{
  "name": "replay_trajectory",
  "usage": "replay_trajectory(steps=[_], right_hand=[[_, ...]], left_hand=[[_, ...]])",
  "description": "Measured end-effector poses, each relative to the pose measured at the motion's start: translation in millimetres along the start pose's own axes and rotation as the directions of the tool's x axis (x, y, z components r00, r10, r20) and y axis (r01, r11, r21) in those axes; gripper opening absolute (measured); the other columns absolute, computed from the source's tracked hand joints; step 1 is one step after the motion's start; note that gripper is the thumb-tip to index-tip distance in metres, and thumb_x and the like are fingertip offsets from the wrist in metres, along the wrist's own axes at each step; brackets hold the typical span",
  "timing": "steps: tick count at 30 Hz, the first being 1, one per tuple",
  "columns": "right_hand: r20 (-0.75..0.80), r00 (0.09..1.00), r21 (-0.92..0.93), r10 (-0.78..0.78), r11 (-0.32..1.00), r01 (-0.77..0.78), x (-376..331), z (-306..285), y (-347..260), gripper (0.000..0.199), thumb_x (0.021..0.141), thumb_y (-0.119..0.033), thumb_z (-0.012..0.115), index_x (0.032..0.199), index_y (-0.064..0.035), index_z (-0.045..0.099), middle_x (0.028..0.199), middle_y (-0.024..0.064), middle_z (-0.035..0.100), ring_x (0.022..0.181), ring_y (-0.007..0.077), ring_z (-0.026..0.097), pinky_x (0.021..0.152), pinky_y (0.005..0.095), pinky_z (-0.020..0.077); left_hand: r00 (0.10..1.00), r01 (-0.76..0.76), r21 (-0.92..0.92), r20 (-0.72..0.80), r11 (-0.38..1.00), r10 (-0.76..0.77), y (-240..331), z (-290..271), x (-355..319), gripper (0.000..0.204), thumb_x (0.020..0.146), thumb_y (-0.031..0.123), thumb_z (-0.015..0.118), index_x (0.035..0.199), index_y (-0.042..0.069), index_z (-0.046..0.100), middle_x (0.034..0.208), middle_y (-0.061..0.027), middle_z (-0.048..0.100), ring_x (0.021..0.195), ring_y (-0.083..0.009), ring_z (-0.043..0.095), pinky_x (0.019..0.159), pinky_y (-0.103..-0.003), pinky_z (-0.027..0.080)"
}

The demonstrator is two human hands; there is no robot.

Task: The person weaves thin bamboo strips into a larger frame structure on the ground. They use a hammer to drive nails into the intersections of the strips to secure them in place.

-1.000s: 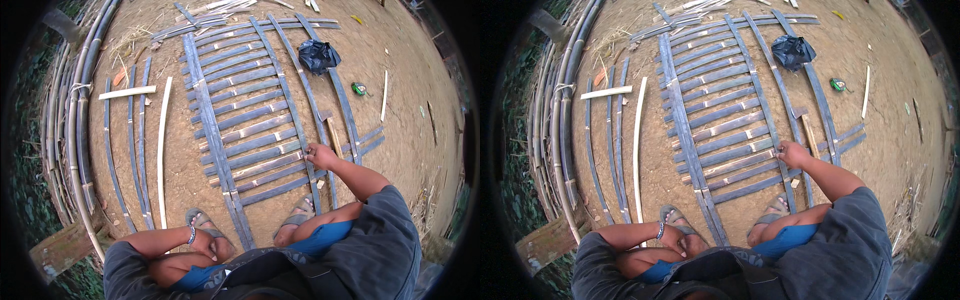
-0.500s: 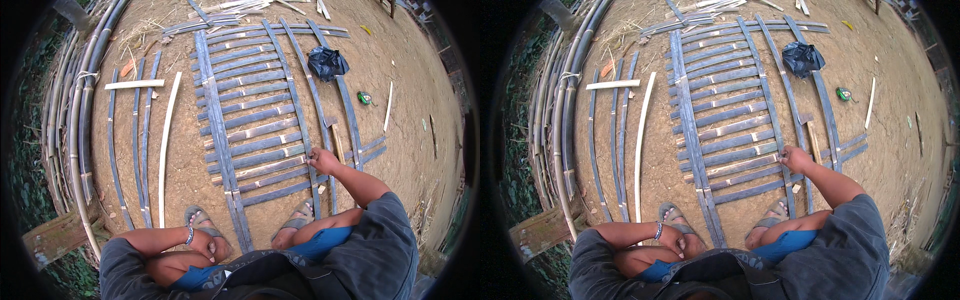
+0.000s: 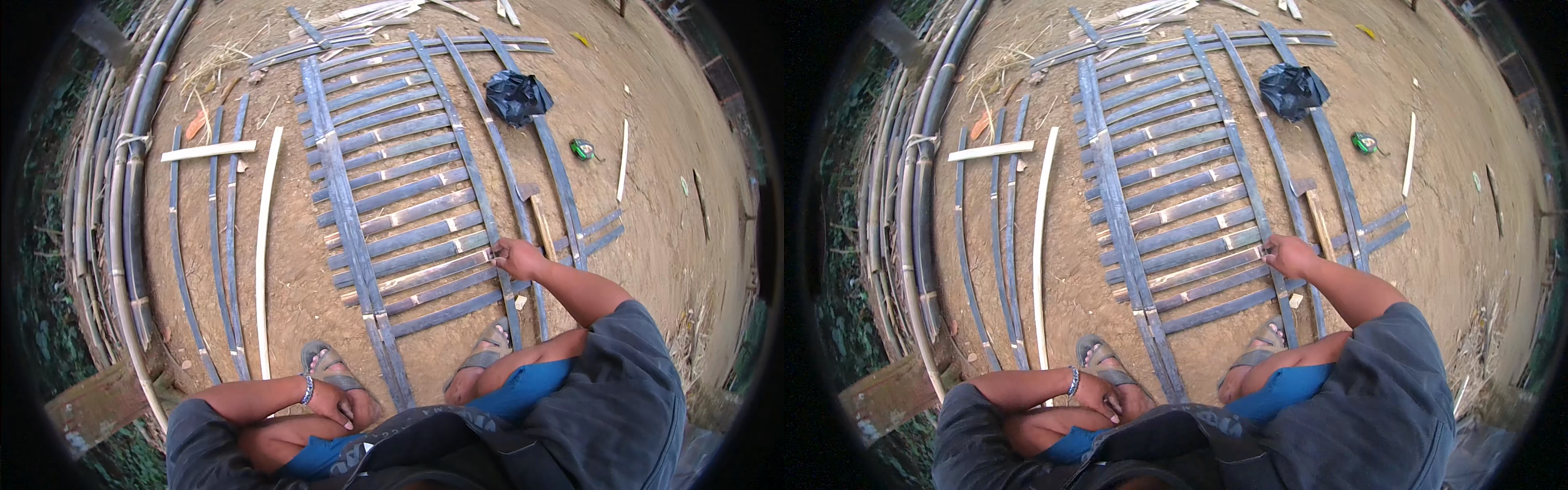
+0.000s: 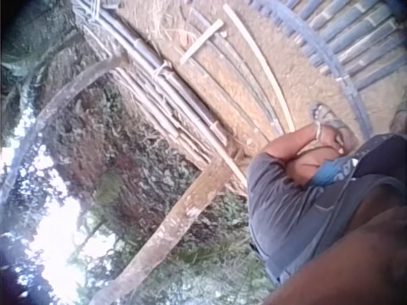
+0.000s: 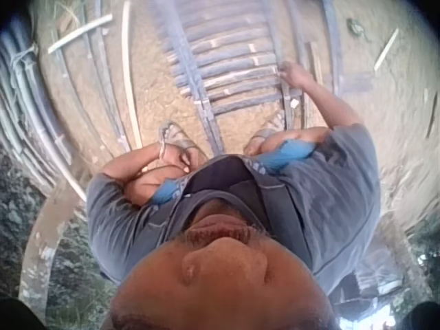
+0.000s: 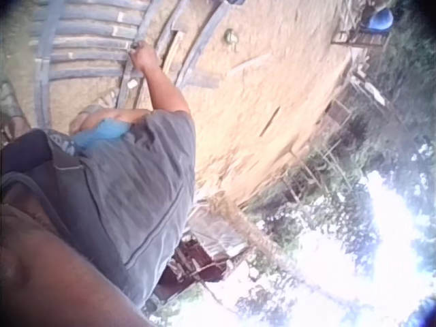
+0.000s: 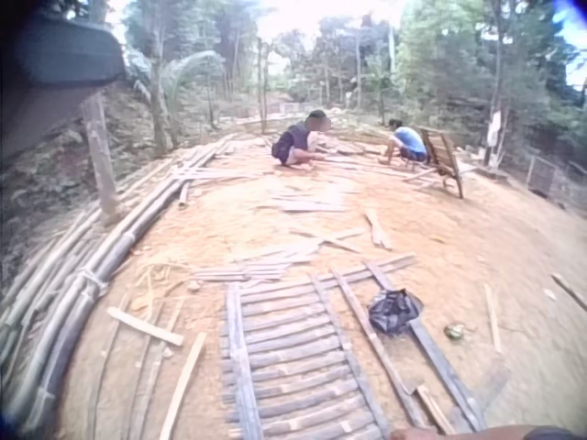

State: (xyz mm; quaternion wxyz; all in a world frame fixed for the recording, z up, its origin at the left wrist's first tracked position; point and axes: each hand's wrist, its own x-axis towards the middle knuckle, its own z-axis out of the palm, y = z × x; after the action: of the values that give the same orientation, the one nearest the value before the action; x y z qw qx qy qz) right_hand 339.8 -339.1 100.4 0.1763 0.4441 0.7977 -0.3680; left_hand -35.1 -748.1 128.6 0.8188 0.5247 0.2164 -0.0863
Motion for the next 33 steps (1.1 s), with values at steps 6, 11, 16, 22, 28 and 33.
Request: replay_trajectory(steps=[6, 11, 16, 22, 28, 33], right_hand=[[0.019, 1.0, -0.008, 0.01, 1.0, -0.009, -1, -3, 1, 0.042, 0.09, -0.033, 0.073, 0.121, -0.0057, 0.066, 0.101, 0.0184, 0.074, 0.1, 0.0396, 0.07, 0.089, 0.0474, 0.0538], [0.027, 0.999, 0.031, 0.037, 0.999, -0.038, -2, -3, -2, 0.039, 0.09, -0.031, 0.072, 0.119, -0.0056, 0.067, 0.103, 0.0193, 0.074, 0.101, 0.0399, 0.069, 0.09, 0.0473, 0.0539], [0.015, 0.999, 0.053, 0.034, 0.998, -0.035, -2, -3, -2, 0.037, 0.09, -0.03, 0.072, 0.118, -0.0058, 0.068, 0.103, 0.0197, 0.074, 0.101, 0.0403, 0.069, 0.09, 0.0477, 0.0539], [-0.009, 1.0, 0.042, -0.012, 0.999, 0.012, 1, 5, 13, 0.039, 0.091, -0.031, 0.075, 0.121, -0.0082, 0.066, 0.09, 0.0152, 0.073, 0.089, 0.0354, 0.071, 0.078, 0.0447, 0.0543], [-0.017, 0.999, 0.04, -0.028, 0.999, 0.028, 4, 7, 14, 0.04, 0.092, -0.032, 0.074, 0.122, -0.0073, 0.066, 0.091, 0.0166, 0.073, 0.089, 0.0364, 0.07, 0.079, 0.0448, 0.0541], [-0.012, 1.0, 0.048, -0.008, 0.999, 0.008, 0, 5, 15, 0.04, 0.092, -0.032, 0.074, 0.122, -0.0074, 0.066, 0.092, 0.0173, 0.073, 0.089, 0.0365, 0.07, 0.08, 0.0446, 0.0544]], left_hand=[[0.862, 0.374, 0.182, 0.293, 0.909, -0.414, 53, -41, 5, 0.063, 0.095, 0.055, 0.069, 0.122, -0.001, 0.072, 0.117, -0.0202, 0.074, 0.112, -0.0261, 0.069, 0.098, -0.036, 0.051], [0.992, 0.098, 0.014, 0.084, 0.995, -0.099, 10, -9, 0, 0.059, 0.094, 0.054, 0.072, 0.122, 0.002, 0.073, 0.113, -0.0172, 0.075, 0.107, -0.0234, 0.069, 0.094, -0.035, 0.052], [0.92, 0.321, 0.002, 0.236, 0.947, -0.312, 35, -30, -1, 0.058, 0.094, 0.054, 0.072, 0.123, 0.003, 0.073, 0.109, -0.0142, 0.076, 0.107, -0.022, 0.069, 0.094, -0.034, 0.052], [0.947, 0.292, 0.047, 0.123, 0.955, -0.296, 27, -24, 1, 0.054, 0.094, 0.055, 0.07, 0.111, 0.004, 0.076, 0.1, -0.0141, 0.076, 0.098, -0.0222, 0.069, 0.089, -0.037, 0.051], [0.955, 0.25, 0.051, 0.149, 0.967, -0.255, 16, -24, 1, 0.056, 0.094, 0.055, 0.07, 0.113, 0.002, 0.076, 0.106, -0.0184, 0.075, 0.1, -0.0283, 0.07, 0.089, -0.039, 0.051], [0.844, 0.428, 0.146, 0.29, 0.892, -0.452, 62, -51, 0, 0.064, 0.095, 0.057, 0.068, 0.121, -0.001, 0.072, 0.121, -0.0211, 0.071, 0.116, -0.0318, 0.066, 0.098, -0.038, 0.05]])
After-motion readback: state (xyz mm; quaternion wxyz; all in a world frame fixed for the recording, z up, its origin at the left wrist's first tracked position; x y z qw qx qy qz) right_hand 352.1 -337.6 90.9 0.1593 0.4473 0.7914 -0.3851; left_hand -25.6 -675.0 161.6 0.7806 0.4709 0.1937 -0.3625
